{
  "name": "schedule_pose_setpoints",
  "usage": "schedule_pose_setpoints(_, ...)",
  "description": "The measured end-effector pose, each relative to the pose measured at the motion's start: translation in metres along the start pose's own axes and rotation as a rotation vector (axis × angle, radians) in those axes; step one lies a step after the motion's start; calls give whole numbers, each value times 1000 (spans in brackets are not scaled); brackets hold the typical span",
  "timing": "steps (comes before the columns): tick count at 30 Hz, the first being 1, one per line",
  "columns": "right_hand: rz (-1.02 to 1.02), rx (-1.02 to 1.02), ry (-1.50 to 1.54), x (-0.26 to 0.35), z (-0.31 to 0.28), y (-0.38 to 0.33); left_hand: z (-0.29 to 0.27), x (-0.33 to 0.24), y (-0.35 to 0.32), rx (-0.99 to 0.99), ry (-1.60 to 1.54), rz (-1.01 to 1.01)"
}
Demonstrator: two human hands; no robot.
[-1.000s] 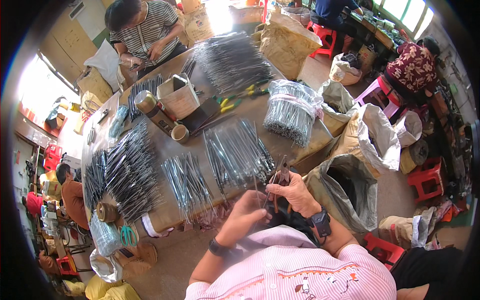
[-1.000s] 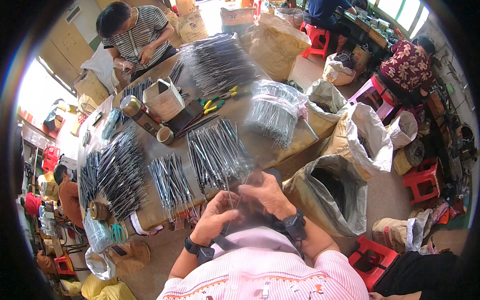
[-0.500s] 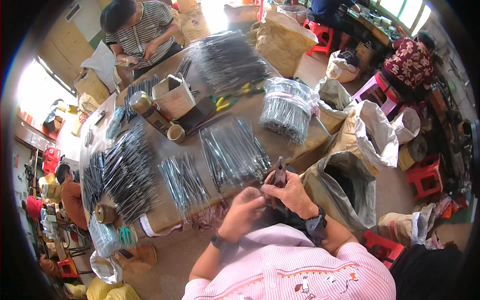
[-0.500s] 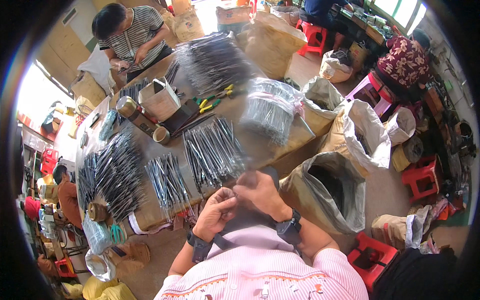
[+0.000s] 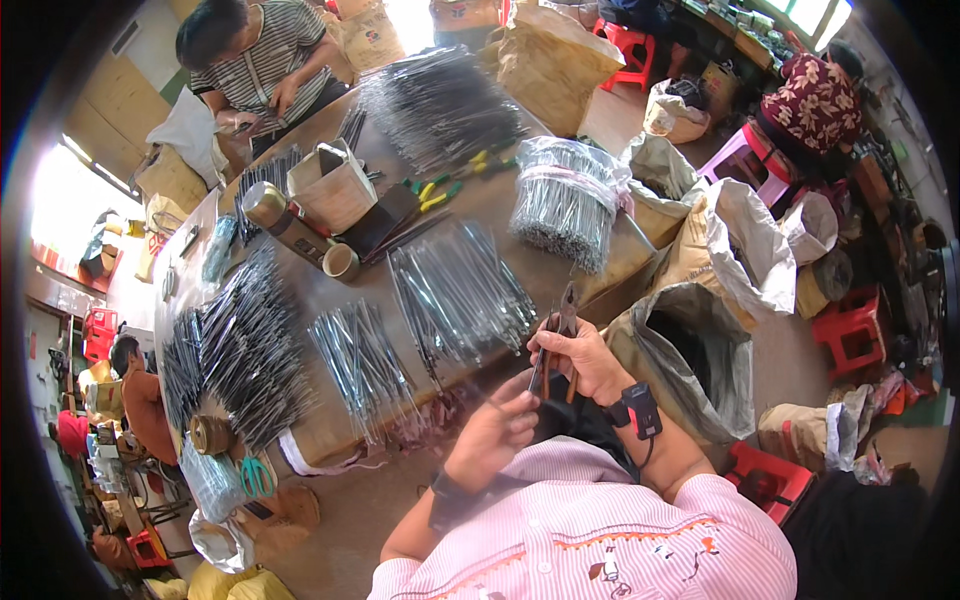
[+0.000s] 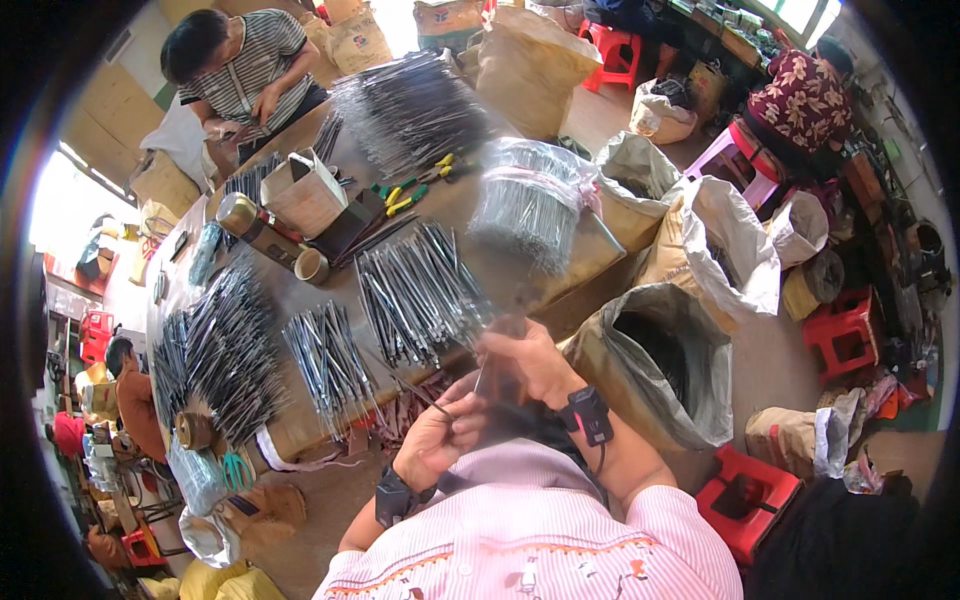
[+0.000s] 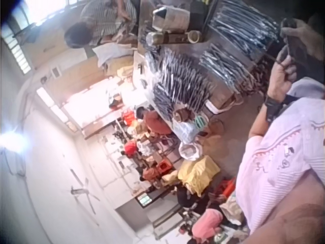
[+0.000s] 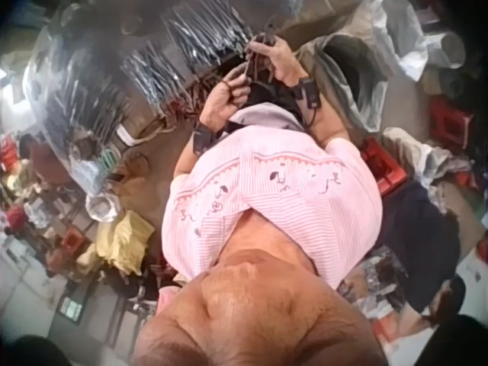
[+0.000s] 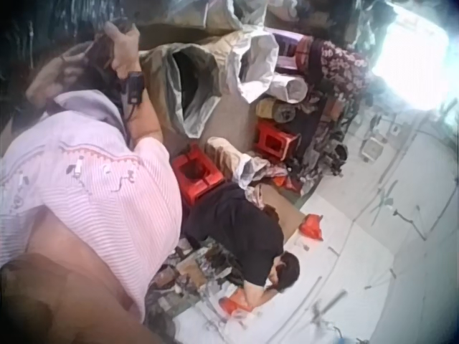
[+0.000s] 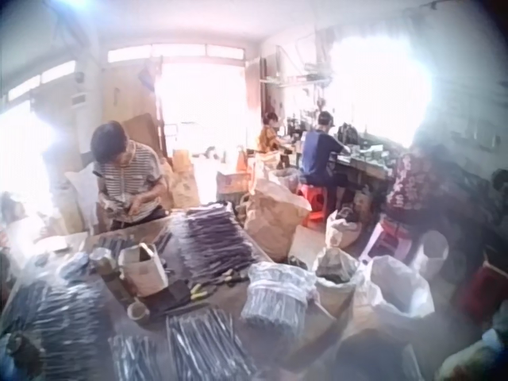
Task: The person repeatedly picks up thin metal rods from a table, uses pliers to trim or bend the ends, and places the finished pieces into a nearby sack. The process is continuous and repetitive throughout the clip.
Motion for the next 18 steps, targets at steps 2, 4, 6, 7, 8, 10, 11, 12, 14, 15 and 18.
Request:
schedule_pose_setpoints(2, 50, 15, 15, -5, -4, 5, 0, 3, 0, -17, -47, -19)
schedule_pose_setpoints(4, 69, 21, 18, -9, -7, 10, 0, 6, 0, -23, -106, -33)
schedule_pose_setpoints(6, 81, 45, 35, -13, -8, 14, -1, 7, 0, -27, -122, -42)
schedule_pose_setpoints(7, 83, 67, 50, -15, -8, 16, 0, 7, 0, -15, -155, -43)
schedule_pose_setpoints(8, 84, 90, 64, -16, -8, 16, -2, 8, 0, -27, -155, -60)
schedule_pose_setpoints(10, 90, 89, 85, -19, -10, 17, -3, 8, 0, -34, -202, -81)
schedule_pose_setpoints(11, 93, 89, 96, -20, -11, 16, -3, 9, 0, -34, -191, -93)
schedule_pose_setpoints(12, 97, 79, 91, -21, -12, 16, -4, 10, 1, -37, -194, -103)
schedule_pose_setpoints(14, 107, 73, 90, -22, -12, 14, -5, 12, 1, -48, -195, -117)
schedule_pose_setpoints(15, 104, 65, 82, -21, -12, 13, -5, 13, 1, -55, -194, -121)
schedule_pose_setpoints(18, 98, 71, 78, -18, -10, 9, -5, 14, 0, -60, -176, -128)
Point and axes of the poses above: each hand's wrist, its own y-axis towards the middle knuckle, its own z-axis out of the palm, x = y × z, the point moved 8 cm from there along y, towards the middle knuckle, and after that the axes turned 15 degrees about z, right-handed, at the moved point
